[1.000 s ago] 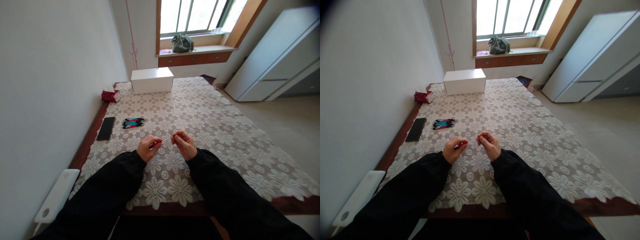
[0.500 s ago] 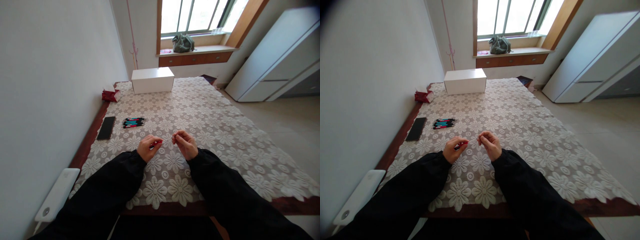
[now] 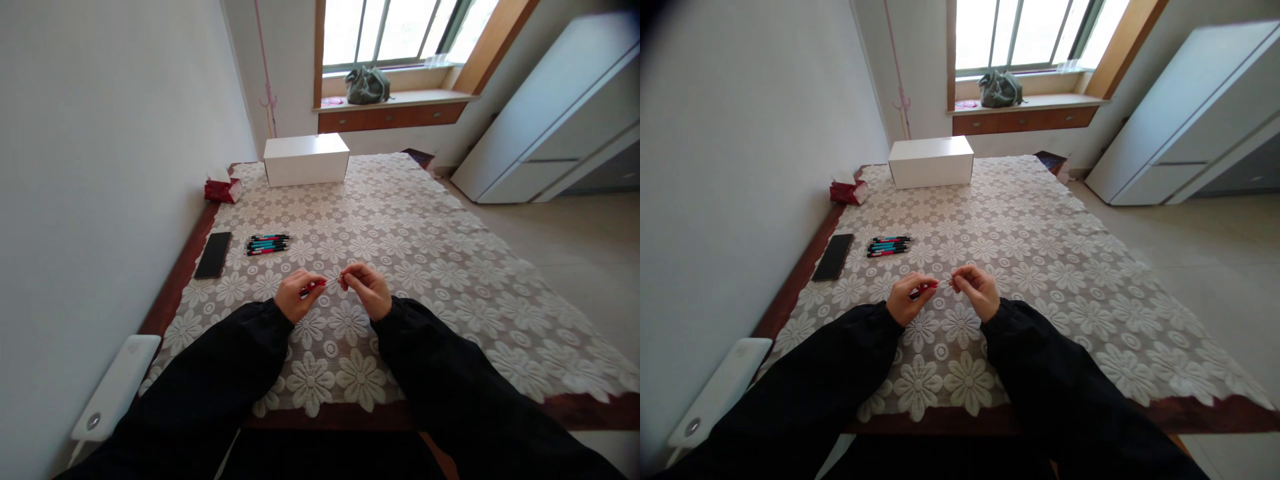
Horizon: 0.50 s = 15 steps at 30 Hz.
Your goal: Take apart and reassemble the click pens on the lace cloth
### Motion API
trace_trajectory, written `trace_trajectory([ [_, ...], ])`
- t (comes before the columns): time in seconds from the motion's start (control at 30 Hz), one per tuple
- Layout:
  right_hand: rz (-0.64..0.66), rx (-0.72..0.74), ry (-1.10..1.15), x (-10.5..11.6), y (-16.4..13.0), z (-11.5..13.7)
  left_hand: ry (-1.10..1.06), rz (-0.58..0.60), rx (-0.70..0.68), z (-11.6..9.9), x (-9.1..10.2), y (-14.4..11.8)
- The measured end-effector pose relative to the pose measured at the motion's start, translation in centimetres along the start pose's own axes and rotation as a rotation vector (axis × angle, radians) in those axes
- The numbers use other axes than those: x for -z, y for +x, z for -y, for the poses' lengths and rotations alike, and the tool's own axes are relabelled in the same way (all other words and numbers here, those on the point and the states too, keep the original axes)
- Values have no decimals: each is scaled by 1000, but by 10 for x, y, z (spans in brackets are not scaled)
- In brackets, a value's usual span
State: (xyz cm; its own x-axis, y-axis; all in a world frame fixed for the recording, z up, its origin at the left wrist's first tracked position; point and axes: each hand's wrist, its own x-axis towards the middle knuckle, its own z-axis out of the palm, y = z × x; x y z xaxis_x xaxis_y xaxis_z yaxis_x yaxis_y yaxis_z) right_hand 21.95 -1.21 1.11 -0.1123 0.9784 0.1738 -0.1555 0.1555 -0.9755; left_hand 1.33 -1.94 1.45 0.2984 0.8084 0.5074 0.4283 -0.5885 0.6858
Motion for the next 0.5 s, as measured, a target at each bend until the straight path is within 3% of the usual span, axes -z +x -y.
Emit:
trace_trajectory([
  [0.37,-19,153,-337,3,-4,-1,-11,2,13,1,-1,-1],
  [0.5,9,123,-328,5,-3,0,-25,-34,70,2,-2,-2],
])
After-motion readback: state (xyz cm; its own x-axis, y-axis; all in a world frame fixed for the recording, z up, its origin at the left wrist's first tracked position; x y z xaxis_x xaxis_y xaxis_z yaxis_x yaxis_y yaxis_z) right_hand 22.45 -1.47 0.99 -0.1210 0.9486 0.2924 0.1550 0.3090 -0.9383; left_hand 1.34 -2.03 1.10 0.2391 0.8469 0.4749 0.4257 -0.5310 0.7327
